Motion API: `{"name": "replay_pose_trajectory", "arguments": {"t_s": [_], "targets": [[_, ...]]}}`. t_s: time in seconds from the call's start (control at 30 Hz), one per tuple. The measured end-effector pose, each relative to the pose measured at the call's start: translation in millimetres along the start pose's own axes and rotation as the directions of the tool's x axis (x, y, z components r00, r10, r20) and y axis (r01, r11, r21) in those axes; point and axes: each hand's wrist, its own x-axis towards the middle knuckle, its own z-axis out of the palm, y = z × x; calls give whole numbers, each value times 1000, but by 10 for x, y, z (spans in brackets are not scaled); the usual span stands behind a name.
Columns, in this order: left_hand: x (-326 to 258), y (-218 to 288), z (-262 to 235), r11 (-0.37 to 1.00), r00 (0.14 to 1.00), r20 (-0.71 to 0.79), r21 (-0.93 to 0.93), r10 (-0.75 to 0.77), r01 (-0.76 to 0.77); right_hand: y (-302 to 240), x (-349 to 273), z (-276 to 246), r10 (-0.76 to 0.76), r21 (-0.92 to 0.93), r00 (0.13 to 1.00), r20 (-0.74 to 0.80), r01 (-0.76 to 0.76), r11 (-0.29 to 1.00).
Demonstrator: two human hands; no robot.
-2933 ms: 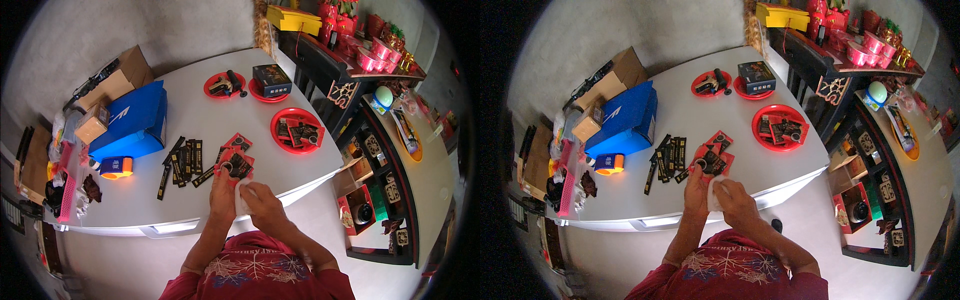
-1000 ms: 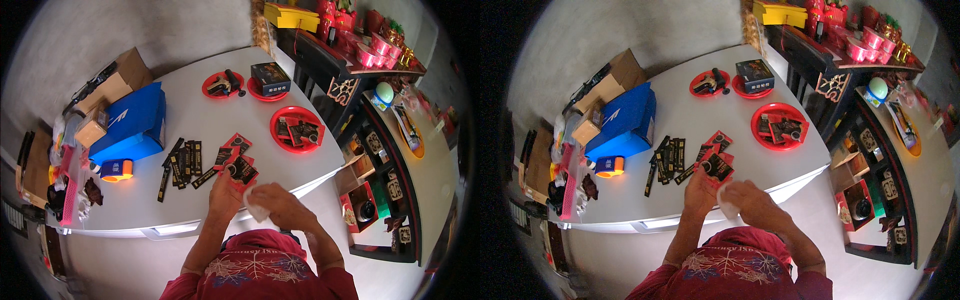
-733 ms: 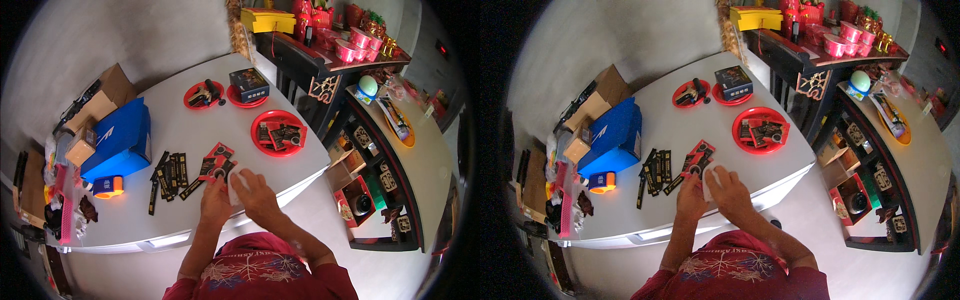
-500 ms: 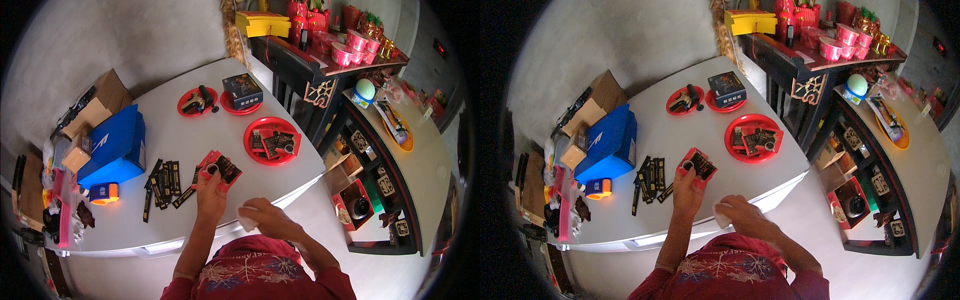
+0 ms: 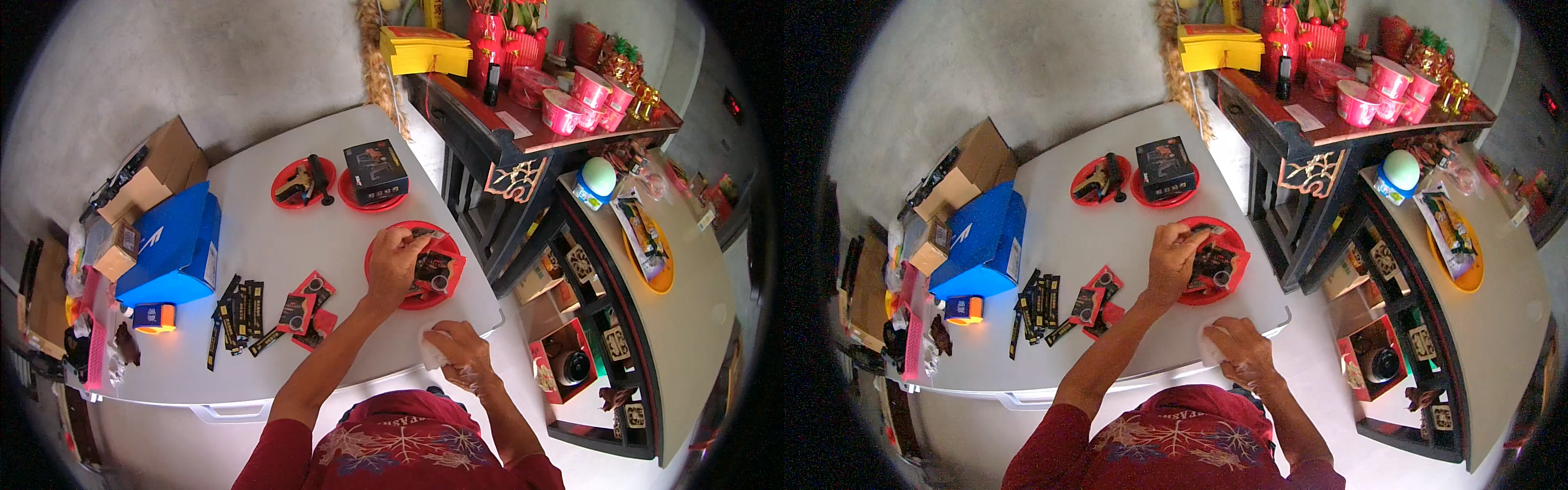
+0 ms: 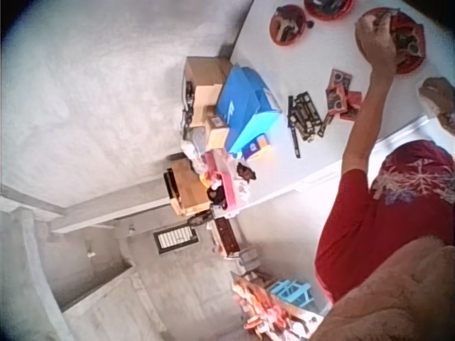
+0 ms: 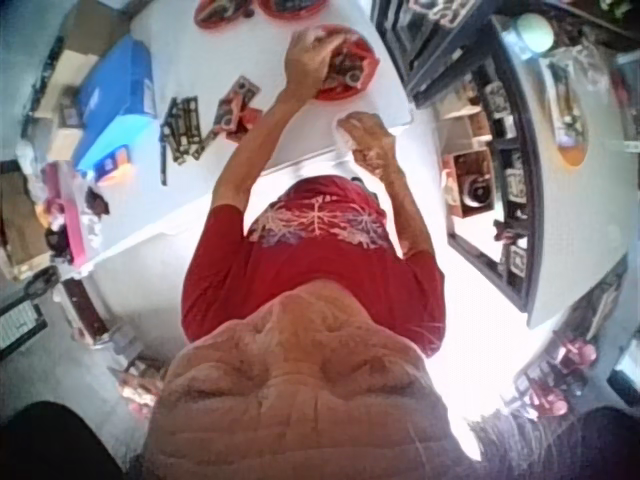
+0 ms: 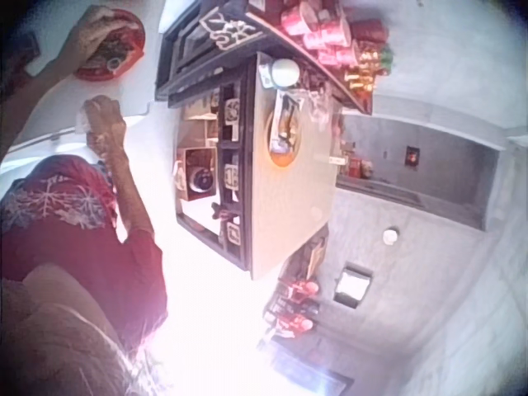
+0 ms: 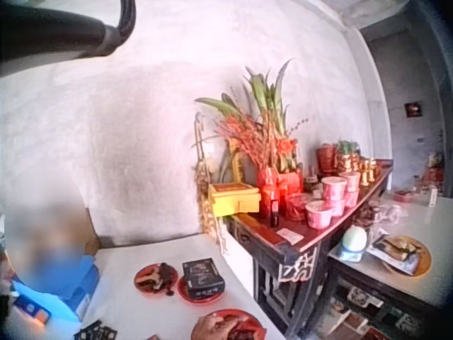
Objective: The person wipes the surface of a red plastic plate with a white cloth, then wipes several small rectangular packages and places them on the plate. The person repeats this process for multiple packages on a white table.
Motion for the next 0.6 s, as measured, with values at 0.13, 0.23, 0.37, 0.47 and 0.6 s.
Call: {"name": "replay_pose_trajectory", "arguments": {"t_s": [0.13,0.23,0.37,0.47,0.6], "targets": [[6,25,177,986,989,139,151,49,-70,86,7,-20,-24,90,1000,-1,24,996],[-36,50,171,984,967,254,170,0,-45,126,-3,-37,-21,155,999,26,17,988],[-147,-20,111,994,952,300,102,-56,26,122,14,-36,-28,149,997,78,16,989],[-155,10,150,993,934,350,111,-71,34,143,32,-41,-30,150,994,101,14,989],[-188,101,171,983,931,356,183,-79,13,132,48,-44,-42,193,998,39,33,981]]}}
